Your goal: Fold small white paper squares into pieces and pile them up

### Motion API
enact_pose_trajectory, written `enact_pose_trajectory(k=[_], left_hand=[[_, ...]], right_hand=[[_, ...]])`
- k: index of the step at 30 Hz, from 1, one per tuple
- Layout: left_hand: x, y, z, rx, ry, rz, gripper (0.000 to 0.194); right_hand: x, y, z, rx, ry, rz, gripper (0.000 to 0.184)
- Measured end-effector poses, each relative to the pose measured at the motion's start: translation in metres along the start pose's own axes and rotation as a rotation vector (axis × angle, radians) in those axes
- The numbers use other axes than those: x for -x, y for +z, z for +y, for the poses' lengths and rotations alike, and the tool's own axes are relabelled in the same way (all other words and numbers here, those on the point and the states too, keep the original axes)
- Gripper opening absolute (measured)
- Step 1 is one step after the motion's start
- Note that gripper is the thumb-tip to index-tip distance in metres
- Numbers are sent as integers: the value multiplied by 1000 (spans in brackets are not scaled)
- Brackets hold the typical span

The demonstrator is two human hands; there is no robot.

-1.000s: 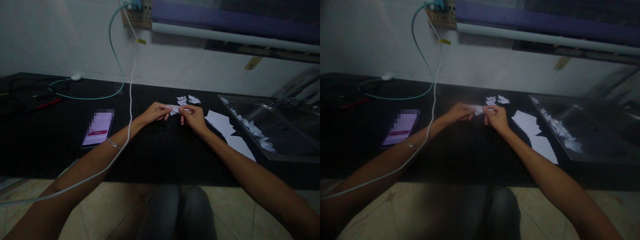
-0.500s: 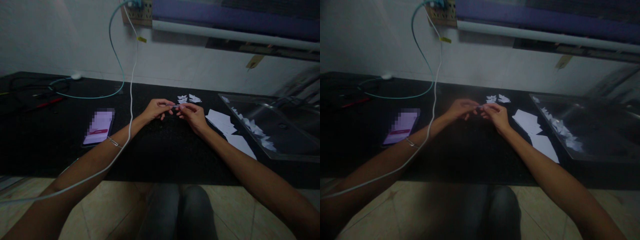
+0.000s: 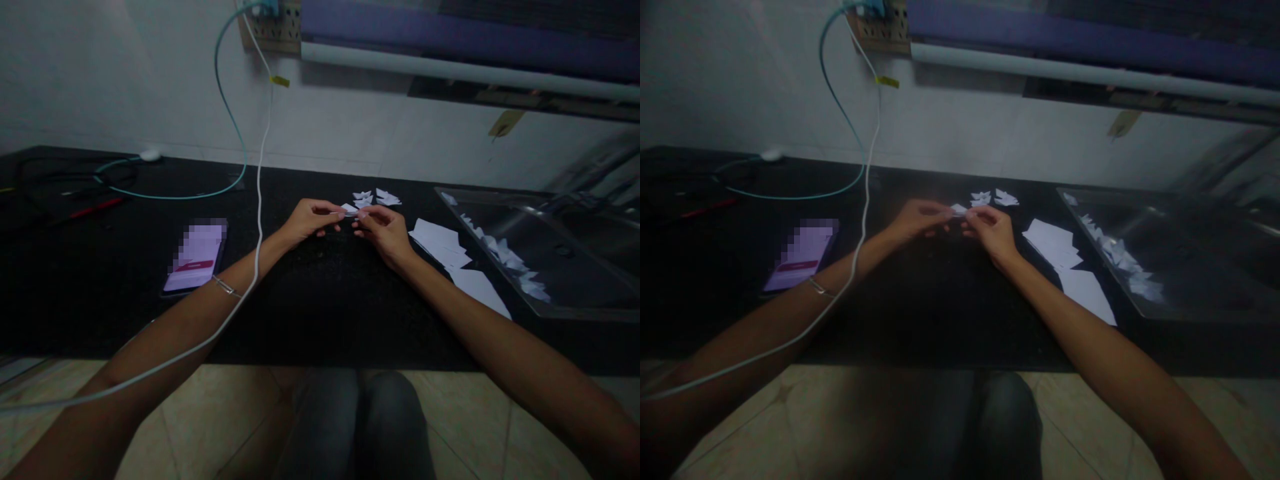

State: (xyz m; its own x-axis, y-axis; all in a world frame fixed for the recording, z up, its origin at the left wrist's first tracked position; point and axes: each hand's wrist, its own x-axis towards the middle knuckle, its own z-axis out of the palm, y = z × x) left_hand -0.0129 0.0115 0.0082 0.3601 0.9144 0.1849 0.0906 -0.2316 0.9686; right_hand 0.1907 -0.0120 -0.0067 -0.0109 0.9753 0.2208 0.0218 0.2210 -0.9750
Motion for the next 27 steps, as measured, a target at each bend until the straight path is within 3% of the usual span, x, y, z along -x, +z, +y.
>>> enact_pose_trajectory(k=[17, 27], left_hand=[[2, -4, 3, -9, -2, -97, 37], [-3, -2, -3, 28, -2, -59, 32]], right_hand=[[-6, -3, 2, 7, -89, 35, 28], [-2, -2, 4, 88, 43, -52, 38]])
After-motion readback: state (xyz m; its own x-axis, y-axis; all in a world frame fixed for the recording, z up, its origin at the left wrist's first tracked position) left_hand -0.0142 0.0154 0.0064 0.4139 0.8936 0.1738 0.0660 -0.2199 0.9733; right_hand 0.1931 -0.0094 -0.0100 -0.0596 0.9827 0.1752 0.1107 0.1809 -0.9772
